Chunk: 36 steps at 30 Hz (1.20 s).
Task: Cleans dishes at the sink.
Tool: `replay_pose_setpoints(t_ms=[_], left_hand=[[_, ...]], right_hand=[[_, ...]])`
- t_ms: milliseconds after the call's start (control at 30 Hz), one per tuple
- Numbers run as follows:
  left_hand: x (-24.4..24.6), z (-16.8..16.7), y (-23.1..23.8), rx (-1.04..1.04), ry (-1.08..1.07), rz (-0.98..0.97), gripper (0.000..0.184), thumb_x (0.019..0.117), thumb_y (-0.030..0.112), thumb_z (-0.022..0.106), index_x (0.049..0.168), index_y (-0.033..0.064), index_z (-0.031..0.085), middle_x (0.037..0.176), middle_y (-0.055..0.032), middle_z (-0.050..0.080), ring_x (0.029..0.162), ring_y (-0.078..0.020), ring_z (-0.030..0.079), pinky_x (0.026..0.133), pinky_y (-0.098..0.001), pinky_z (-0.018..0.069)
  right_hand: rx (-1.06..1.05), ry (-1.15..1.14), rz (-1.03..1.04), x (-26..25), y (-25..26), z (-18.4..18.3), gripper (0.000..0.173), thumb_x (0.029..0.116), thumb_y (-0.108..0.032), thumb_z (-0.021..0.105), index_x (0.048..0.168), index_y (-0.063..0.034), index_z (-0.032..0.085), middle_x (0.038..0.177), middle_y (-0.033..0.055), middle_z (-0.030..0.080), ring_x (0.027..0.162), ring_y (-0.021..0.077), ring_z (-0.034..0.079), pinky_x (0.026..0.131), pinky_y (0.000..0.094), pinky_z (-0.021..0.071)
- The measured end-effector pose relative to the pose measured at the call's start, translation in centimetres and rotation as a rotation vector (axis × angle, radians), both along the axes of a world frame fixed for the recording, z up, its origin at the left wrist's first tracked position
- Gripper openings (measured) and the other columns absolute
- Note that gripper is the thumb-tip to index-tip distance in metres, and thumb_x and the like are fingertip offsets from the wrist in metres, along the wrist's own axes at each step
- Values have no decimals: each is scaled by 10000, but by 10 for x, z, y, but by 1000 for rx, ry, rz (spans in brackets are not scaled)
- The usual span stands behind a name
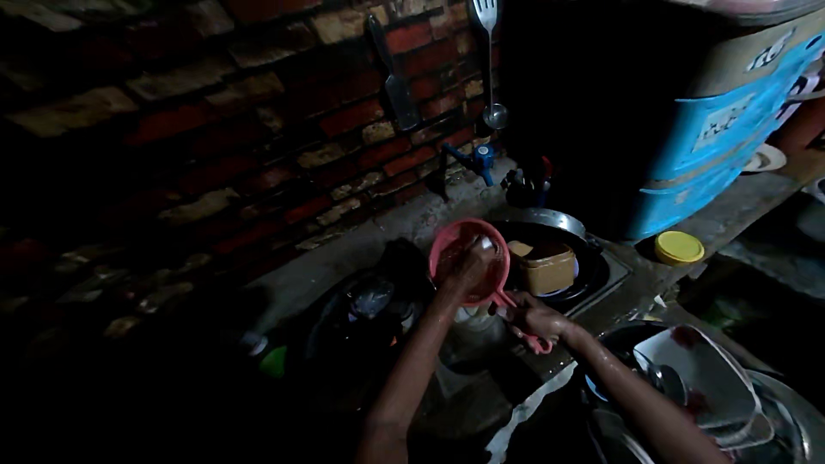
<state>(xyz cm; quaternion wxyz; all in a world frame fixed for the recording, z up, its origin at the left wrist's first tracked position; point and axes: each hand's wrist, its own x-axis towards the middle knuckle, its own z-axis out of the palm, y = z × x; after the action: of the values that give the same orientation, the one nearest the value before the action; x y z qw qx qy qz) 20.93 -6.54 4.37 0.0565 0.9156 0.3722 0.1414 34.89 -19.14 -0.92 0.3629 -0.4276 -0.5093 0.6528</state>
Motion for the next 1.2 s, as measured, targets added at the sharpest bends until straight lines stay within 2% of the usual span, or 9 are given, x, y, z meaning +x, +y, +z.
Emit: replay_pose_setpoints(t_ms=[233, 400, 533, 600, 733, 900, 1000, 1100, 1200], left_hand=[[4, -3, -17, -359, 298, 255, 352, 985, 84, 584, 1303, -66, 603, 1321, -307, 597, 1272, -464, 549, 1059, -627, 411], [32, -20, -34, -693, -924, 320, 291, 1045, 48, 472, 1289, -97, 536, 1060, -152, 615, 903, -136, 586, 826, -292, 511], [49, -37, 8, -533, -1457, 579, 351, 1049, 33, 501, 1379, -87, 480, 1188, -238, 603, 972, -232, 597, 849, -370, 531], [50, -48, 7, -512, -1318, 461, 387, 1019, -21, 494, 1389, -130, 456, 1295, -289, 571, 1137, -277, 586, 989, -383, 500], [35, -50, -10, -560, -684, 43, 280, 983, -53, 494, 1227, -159, 578, 1164, -268, 632, 1070, -253, 606, 972, -363, 490], [-23, -24, 16, -264, 294, -92, 304, 995, 58, 571, 1277, -16, 658, 1365, -289, 580, 1339, -462, 496, 1139, -589, 363], [-32, -17, 53, 11, 238, -303, 285, 1036, 54, 500, 1223, -84, 664, 1369, -309, 577, 1349, -483, 491, 1143, -587, 361], [-15, -14, 70, 467, -45, -628, 208, 995, 91, 578, 1064, -42, 722, 1121, -206, 732, 1098, -374, 699, 967, -484, 551], [-11, -2, 74, 446, -136, -631, 229, 985, 107, 600, 1097, -53, 720, 1131, -223, 727, 1080, -384, 703, 946, -488, 561]], right_hand=[[35, 17, -103, 16, -2, -9, 186, 1085, -158, 436, 1186, -36, 535, 602, -22, 528, 411, 63, 485, 397, 217, 448], [1, 21, -1, 6, 17, -23, 211, 1093, -178, 416, 1176, -35, 547, 616, -23, 515, 433, 67, 487, 414, 228, 459], [-25, -22, 0, -5, 19, -20, 227, 1094, -182, 411, 1205, -38, 546, 620, -15, 506, 433, 79, 480, 414, 238, 455], [-31, -76, -26, -7, 21, -21, 227, 1093, -181, 412, 1218, -36, 535, 623, -5, 510, 433, 88, 479, 414, 249, 454], [-25, -146, -160, 7, 17, -12, 263, 1073, -153, 440, 1294, -28, 509, 642, 2, 513, 445, 93, 480, 424, 260, 452], [-40, -132, -180, 12, -4, -15, 291, 1082, -177, 404, 1330, -54, 493, 649, 2, 522, 421, 95, 477, 399, 261, 455], [-43, -85, -110, 0, -9, -17, 251, 1076, -183, 396, 1268, -67, 509, 615, -30, 510, 415, 73, 475, 402, 241, 455], [-49, 17, -72, -9, -5, -13, 206, 1048, -199, 407, 1190, -117, 533, 607, -71, 512, 423, 45, 488, 410, 220, 472], [-40, 107, -97, -12, -2, -11, 180, 1051, -195, 398, 1147, -143, 540, 587, -83, 515, 405, 39, 490, 390, 214, 470]])
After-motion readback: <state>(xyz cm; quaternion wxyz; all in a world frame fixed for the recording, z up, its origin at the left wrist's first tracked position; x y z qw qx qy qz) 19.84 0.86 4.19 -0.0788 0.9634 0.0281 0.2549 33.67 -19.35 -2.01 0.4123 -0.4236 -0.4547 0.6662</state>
